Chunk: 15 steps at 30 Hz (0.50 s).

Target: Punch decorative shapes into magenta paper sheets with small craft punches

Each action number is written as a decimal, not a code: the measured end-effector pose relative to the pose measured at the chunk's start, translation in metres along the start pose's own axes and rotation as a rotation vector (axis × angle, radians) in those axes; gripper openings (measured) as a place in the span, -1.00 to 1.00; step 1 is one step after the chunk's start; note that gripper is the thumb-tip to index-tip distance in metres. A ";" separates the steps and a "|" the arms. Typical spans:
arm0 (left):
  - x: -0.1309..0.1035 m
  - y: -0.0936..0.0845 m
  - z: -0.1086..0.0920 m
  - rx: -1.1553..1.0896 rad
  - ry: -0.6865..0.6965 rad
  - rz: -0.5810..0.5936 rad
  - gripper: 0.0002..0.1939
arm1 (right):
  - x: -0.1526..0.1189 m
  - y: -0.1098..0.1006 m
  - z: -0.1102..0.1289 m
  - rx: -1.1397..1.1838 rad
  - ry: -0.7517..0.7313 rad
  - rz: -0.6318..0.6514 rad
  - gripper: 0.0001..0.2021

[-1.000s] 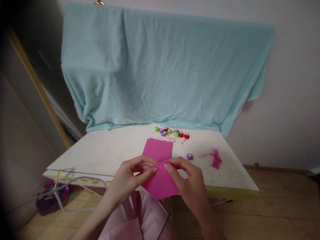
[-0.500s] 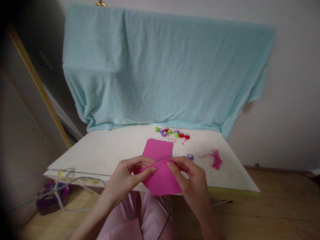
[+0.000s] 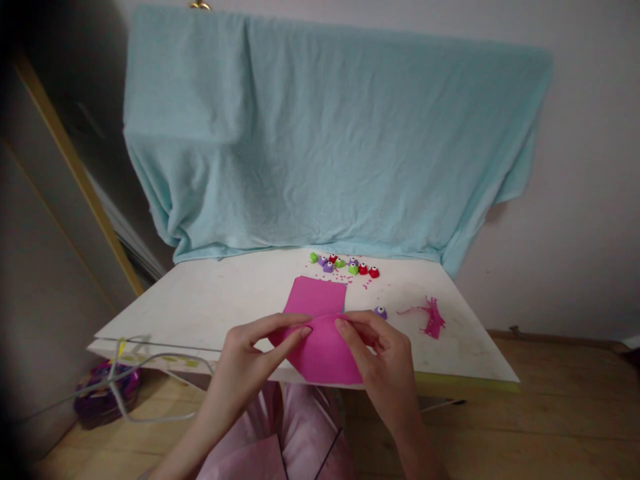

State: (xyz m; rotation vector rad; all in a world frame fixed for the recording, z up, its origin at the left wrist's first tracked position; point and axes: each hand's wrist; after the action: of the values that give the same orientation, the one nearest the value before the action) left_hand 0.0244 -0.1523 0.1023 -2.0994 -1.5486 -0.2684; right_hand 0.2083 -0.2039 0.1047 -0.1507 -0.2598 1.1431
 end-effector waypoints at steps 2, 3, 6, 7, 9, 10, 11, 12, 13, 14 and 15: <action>-0.002 0.000 0.000 0.031 0.019 -0.012 -0.83 | 0.000 0.000 -0.001 0.005 -0.003 -0.017 -0.78; -0.003 0.000 0.000 0.038 0.023 -0.015 -0.83 | 0.000 0.000 -0.001 0.006 -0.003 -0.023 -0.78; -0.003 -0.002 0.001 0.036 0.004 -0.020 -0.83 | 0.000 -0.001 0.000 0.001 0.002 -0.028 -0.78; -0.003 -0.003 0.001 0.027 -0.010 -0.018 -0.83 | 0.000 -0.001 0.000 -0.006 0.004 -0.027 -0.78; -0.001 -0.004 0.001 -0.014 -0.047 -0.003 -0.81 | 0.000 0.000 0.000 -0.020 0.003 -0.027 -0.77; 0.000 -0.004 0.000 -0.043 -0.068 0.011 -0.79 | 0.001 0.000 0.000 -0.025 0.001 -0.028 -0.76; 0.001 -0.005 0.000 -0.076 -0.088 0.027 -0.77 | 0.001 0.000 0.001 -0.028 0.000 -0.025 -0.76; 0.002 -0.005 0.000 -0.107 -0.105 0.044 -0.75 | 0.001 0.000 0.001 -0.026 -0.001 -0.022 -0.76; 0.002 -0.005 0.000 -0.134 -0.119 0.061 -0.75 | 0.000 0.000 0.002 -0.023 0.001 -0.014 -0.76; 0.003 -0.005 0.000 -0.154 -0.129 0.075 -0.76 | 0.000 0.000 0.003 -0.018 0.004 -0.002 -0.76; 0.003 -0.005 -0.001 -0.166 -0.135 0.087 -0.78 | 0.000 0.000 0.005 -0.013 0.009 0.015 -0.77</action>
State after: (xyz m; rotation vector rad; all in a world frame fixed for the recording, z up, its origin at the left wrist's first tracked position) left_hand 0.0211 -0.1491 0.1056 -2.3505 -1.5520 -0.2352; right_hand 0.2069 -0.2036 0.1094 -0.1693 -0.2588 1.1559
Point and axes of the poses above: each hand's wrist, its own x-axis towards the middle knuckle, its own y-axis out of the palm, z = x × y, and after that the axes turned 7 degrees about y, right-handed
